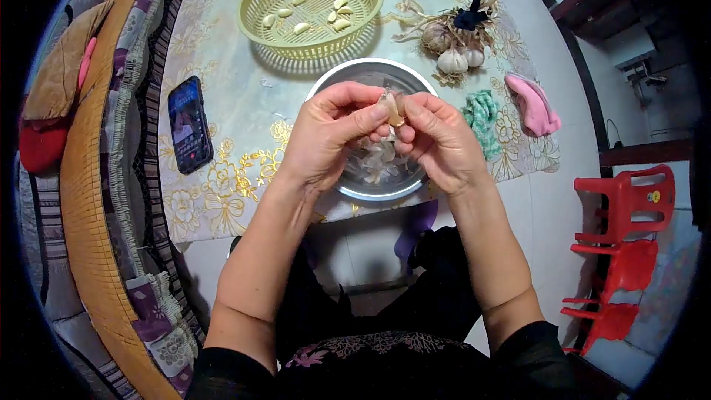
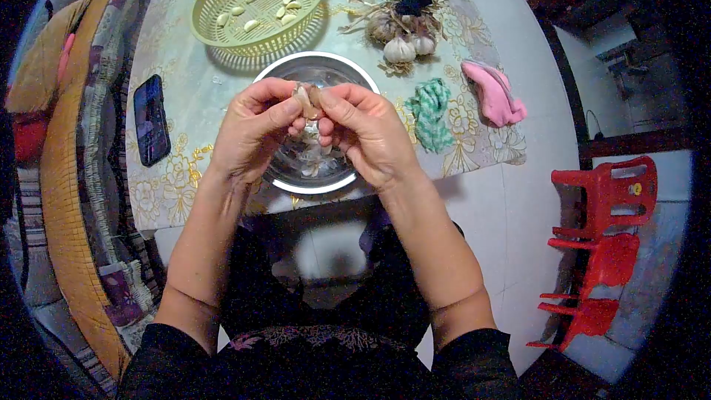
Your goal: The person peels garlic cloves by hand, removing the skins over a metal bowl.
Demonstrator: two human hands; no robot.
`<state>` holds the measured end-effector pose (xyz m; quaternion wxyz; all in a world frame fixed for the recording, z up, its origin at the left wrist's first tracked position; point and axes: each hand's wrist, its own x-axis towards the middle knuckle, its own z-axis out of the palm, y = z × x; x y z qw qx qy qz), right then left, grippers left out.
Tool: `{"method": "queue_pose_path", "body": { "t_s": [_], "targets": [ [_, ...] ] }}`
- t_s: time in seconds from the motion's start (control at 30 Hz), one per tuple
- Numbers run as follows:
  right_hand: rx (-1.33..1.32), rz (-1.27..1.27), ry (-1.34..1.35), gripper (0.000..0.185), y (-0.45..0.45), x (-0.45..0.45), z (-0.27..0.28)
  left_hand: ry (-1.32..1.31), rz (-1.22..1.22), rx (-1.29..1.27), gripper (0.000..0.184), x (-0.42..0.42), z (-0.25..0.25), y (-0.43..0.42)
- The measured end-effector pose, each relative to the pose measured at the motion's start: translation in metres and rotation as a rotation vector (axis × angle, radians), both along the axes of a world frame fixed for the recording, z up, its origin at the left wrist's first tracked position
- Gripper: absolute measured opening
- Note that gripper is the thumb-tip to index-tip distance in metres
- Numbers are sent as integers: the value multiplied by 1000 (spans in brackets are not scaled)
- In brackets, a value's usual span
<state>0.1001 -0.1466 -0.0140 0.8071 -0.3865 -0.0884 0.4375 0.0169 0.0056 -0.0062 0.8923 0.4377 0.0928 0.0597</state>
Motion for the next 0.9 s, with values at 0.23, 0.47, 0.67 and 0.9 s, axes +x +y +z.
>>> {"method": "queue_pose_path", "body": {
  "t_s": [0.23,0.47,0.67,0.9],
  "targets": [
    [114,-5,129,22,6,-7,11,-107,-30,-228,23,2,0,-2],
    [88,35,50,24,4,-5,11,-75,8,-252,14,2,-1,3],
    [-15,11,-42,20,1,-2,13,36,76,-102,15,3,2,-2],
    [-4,-53,-30,18,3,-5,11,24,153,308,14,1,6,-11]
  ]
}}
